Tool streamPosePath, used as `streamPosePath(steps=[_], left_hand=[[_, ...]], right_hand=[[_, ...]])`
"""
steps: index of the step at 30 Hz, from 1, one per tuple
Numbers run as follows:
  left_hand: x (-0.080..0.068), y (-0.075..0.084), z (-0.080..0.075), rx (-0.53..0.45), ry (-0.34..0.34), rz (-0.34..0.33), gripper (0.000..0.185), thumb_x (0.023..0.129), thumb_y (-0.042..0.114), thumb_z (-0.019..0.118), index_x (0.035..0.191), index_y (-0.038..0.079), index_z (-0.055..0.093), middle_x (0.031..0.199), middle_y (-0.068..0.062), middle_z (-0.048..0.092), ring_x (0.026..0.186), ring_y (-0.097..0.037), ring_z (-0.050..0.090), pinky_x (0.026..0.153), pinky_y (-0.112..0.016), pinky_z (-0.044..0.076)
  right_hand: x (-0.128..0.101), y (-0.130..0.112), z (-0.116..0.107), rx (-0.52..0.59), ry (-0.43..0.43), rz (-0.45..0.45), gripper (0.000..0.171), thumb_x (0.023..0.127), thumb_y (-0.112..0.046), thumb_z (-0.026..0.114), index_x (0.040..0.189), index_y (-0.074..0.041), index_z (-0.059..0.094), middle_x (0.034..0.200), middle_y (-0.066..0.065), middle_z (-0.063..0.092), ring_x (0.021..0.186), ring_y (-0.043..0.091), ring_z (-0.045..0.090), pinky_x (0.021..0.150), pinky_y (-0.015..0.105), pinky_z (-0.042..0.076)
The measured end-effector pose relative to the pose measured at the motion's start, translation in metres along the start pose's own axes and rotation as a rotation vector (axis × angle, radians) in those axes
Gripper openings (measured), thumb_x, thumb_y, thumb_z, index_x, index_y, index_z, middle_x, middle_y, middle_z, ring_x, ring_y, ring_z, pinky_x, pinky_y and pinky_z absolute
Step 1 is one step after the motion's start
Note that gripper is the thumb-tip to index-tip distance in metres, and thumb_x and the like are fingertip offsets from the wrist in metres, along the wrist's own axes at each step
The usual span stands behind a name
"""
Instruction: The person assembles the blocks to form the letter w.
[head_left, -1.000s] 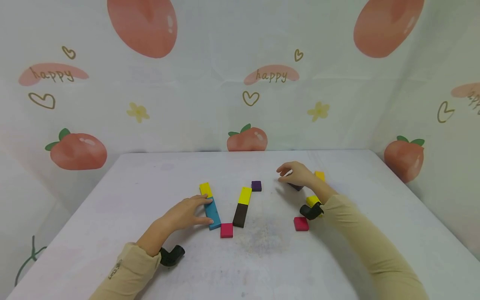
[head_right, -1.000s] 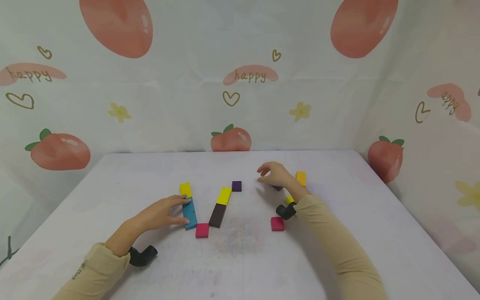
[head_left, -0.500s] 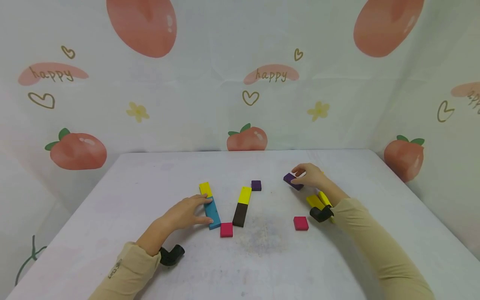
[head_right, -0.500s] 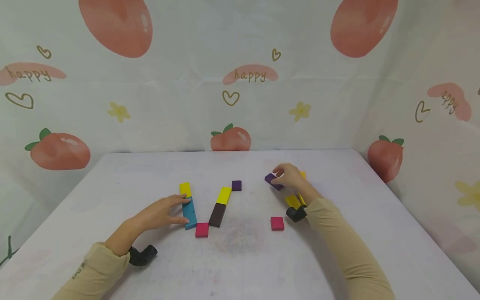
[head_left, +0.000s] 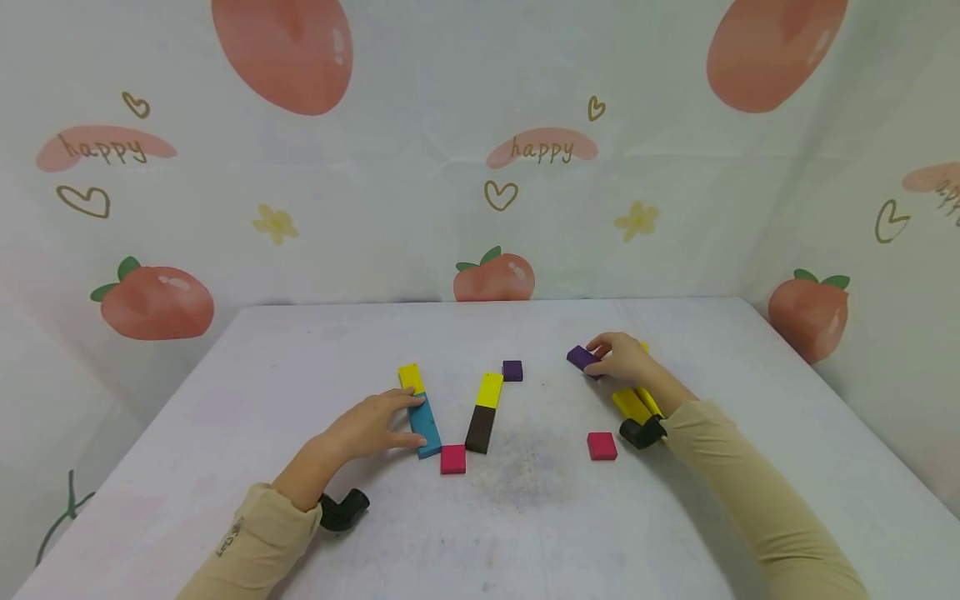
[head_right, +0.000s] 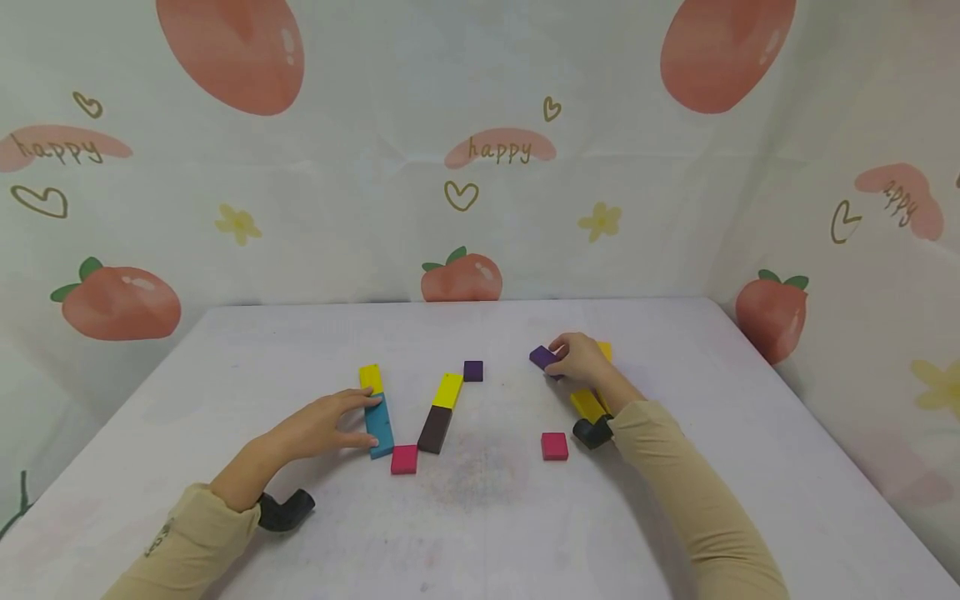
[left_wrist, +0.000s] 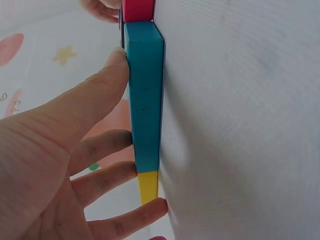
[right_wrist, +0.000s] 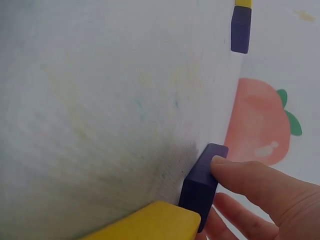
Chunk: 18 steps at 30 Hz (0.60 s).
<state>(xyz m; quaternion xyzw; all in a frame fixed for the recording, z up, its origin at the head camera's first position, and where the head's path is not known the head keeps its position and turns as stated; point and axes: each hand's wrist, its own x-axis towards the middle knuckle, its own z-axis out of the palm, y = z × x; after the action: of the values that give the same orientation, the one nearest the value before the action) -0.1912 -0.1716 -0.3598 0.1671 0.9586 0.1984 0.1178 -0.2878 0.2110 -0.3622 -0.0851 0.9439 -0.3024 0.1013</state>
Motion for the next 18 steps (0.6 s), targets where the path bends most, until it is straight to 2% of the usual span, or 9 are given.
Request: streamPosePath(steps=[11,18], left_hand=[[-0.001,0.001,-0.001,-0.004,-0.004,0.001,0.066,0.079,0.036,0.072,0.134,0.006,0.050,0.142,-0.019,0.045,0.132,-0.039,0.040,0.107,-0.053,0.037],[0.000,0.000,0.000,-0.002,0.001,0.003,0.067,0.079,0.036,0.073,0.134,0.006,0.050,0.142,-0.019,0.045,0.132,-0.038,0.040,0.106,-0.053,0.037]], right_hand=[[-0.005,-0.002,0.000,0.003,0.025,-0.006,0.040,0.085,-0.017,0.066,0.118,0.003,0.055,0.111,0.025,0.060,0.096,0.033,0.054,0.079,0.034,0.051],[-0.009,-0.011,-0.002,-0.005,0.045,-0.037,0.040,0.083,-0.018,0.068,0.116,0.001,0.058,0.109,0.024,0.062,0.100,0.035,0.053,0.084,0.041,0.047]])
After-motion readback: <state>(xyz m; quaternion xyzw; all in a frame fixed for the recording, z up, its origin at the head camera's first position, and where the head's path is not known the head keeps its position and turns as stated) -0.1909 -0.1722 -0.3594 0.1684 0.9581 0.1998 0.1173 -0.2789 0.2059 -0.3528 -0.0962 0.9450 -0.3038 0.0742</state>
